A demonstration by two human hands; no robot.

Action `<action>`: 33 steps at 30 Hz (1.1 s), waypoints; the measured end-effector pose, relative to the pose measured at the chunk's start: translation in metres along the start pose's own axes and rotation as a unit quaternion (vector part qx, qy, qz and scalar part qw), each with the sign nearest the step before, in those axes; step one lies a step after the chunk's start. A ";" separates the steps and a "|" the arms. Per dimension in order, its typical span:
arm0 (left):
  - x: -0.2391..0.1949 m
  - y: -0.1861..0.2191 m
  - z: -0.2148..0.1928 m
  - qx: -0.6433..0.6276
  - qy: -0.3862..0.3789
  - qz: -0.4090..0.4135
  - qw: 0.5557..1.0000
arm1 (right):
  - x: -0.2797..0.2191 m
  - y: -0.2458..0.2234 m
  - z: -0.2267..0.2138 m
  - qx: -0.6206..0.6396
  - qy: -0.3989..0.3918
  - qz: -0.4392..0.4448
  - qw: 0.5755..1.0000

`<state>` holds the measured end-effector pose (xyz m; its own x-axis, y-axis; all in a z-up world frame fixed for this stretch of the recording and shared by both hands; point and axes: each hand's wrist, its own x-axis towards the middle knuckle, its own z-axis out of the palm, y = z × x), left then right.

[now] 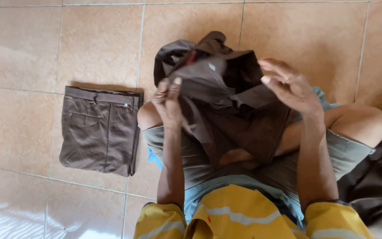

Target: The person sits cross-legged on a tiled floor and folds brown trousers by hand. They smooth the fabric, fold the legs together, and then fold the garment into a compact rectangle, placing the finished item aside before repeating the process with another pair.

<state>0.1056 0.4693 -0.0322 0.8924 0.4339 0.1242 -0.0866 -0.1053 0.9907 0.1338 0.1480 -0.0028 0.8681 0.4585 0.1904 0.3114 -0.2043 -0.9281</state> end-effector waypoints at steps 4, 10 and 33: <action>0.019 -0.062 -0.031 -0.084 0.127 -0.040 0.987 | -0.032 0.079 -0.025 -0.086 0.017 0.206 0.975; 0.039 -0.112 -0.063 -0.108 0.134 -0.024 0.985 | -0.046 0.096 -0.027 -0.117 -0.021 0.295 0.948; -0.046 0.074 0.118 0.023 -0.228 0.100 0.968 | -0.062 -0.047 -0.013 0.103 0.045 0.111 0.987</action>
<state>0.1106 0.3366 0.0285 0.9635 -0.0379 0.2648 -0.2672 -0.1900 0.9447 0.0706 0.1180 0.0335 0.9401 0.3410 -0.0063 0.0322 -0.1070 -0.9937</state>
